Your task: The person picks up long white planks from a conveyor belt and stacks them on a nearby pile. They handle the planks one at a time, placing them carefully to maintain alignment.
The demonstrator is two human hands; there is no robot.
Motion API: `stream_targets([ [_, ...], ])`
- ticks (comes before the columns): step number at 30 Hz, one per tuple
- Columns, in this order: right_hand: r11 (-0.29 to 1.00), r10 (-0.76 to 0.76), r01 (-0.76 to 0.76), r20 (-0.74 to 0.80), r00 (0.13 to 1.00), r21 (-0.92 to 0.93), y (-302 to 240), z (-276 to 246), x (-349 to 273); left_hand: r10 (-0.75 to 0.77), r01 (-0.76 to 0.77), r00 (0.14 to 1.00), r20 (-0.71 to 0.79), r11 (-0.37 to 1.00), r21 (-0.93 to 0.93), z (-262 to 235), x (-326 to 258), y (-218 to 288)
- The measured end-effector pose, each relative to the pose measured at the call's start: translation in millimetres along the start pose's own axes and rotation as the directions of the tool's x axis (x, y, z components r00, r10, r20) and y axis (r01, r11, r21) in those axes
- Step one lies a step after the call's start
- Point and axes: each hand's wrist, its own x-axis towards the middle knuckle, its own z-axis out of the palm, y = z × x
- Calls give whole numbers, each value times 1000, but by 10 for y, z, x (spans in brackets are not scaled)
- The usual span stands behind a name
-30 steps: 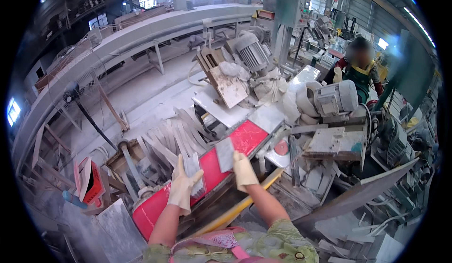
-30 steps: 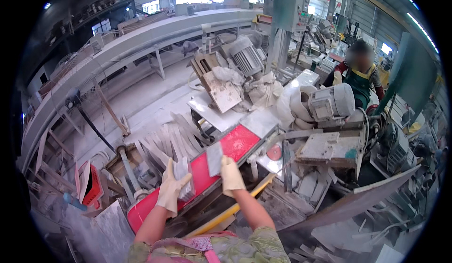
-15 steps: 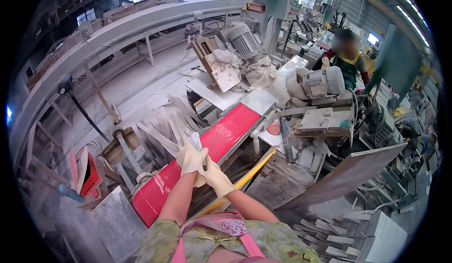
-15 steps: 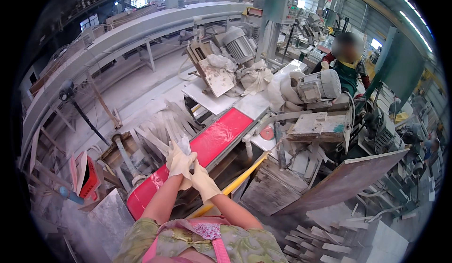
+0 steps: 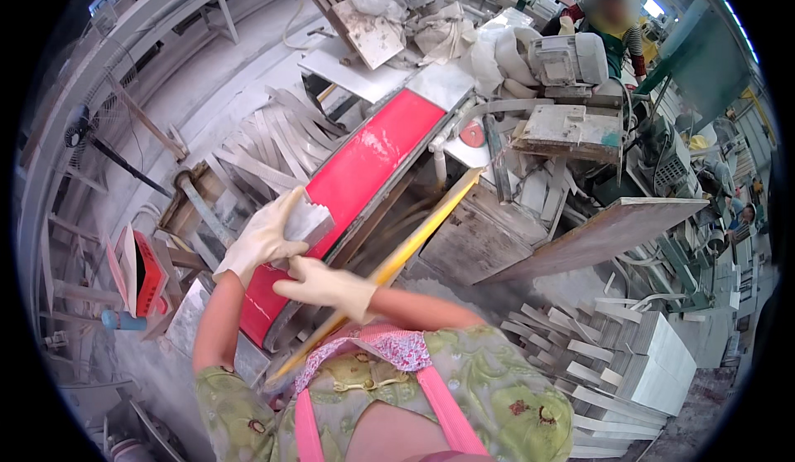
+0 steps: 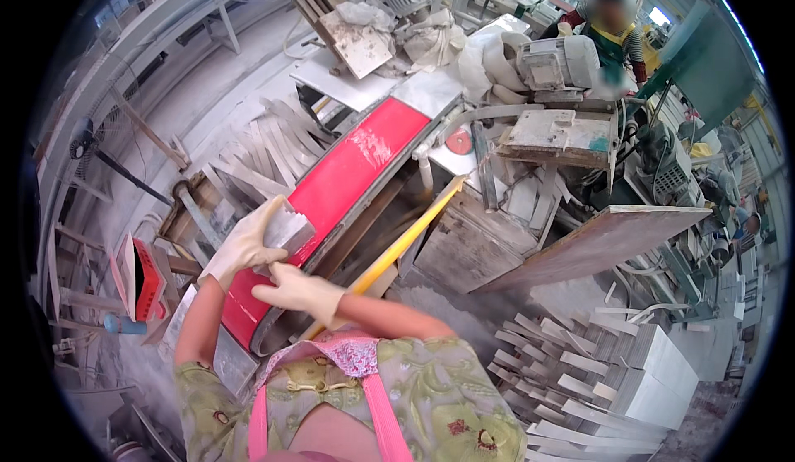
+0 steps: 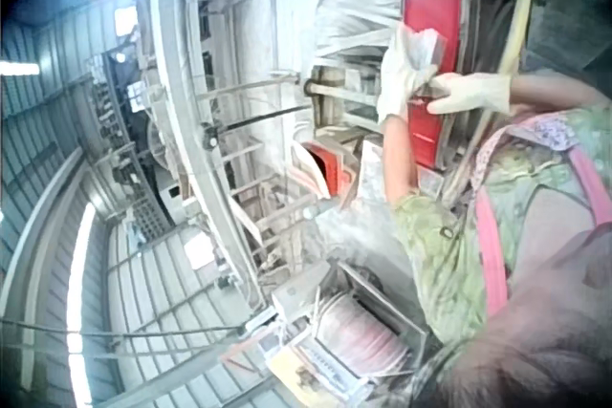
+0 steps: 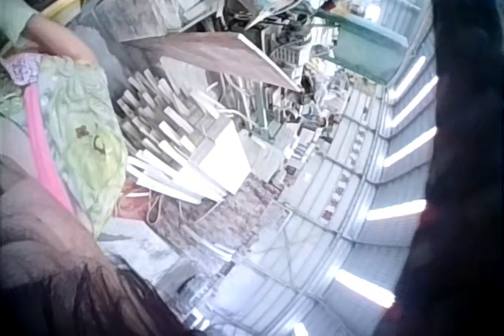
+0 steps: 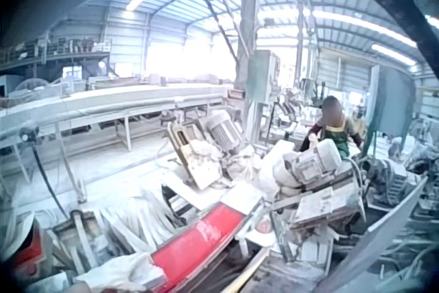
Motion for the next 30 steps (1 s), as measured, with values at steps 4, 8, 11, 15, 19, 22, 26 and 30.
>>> stream_targets([
  [4,667,-663,661,131,737,-343,42,-1112,23,-167,186,968,-185,978,91,160,-220,8],
  [8,716,-337,490,-368,867,498,195,-1590,194,-453,362,686,-569,892,-273,543,-617,174],
  [11,621,-96,276,-278,956,734,318,-1444,567,-638,335,495,-590,767,-548,787,-631,279],
  [15,767,-193,209,-93,977,606,457,-1131,834,-819,-93,311,-483,479,-873,900,-525,461],
  [19,816,-166,203,-117,979,541,439,-1035,791,-839,-139,393,-376,349,-927,794,-553,615],
  [22,831,-197,204,-69,978,517,327,-992,679,-851,-94,408,-330,320,-943,730,-580,673],
  [26,918,-388,396,-170,906,15,169,-926,497,-846,52,453,-282,340,-939,719,-640,684],
  [30,938,-223,266,-199,954,222,75,-898,472,-771,396,574,-274,555,-732,458,-713,408],
])
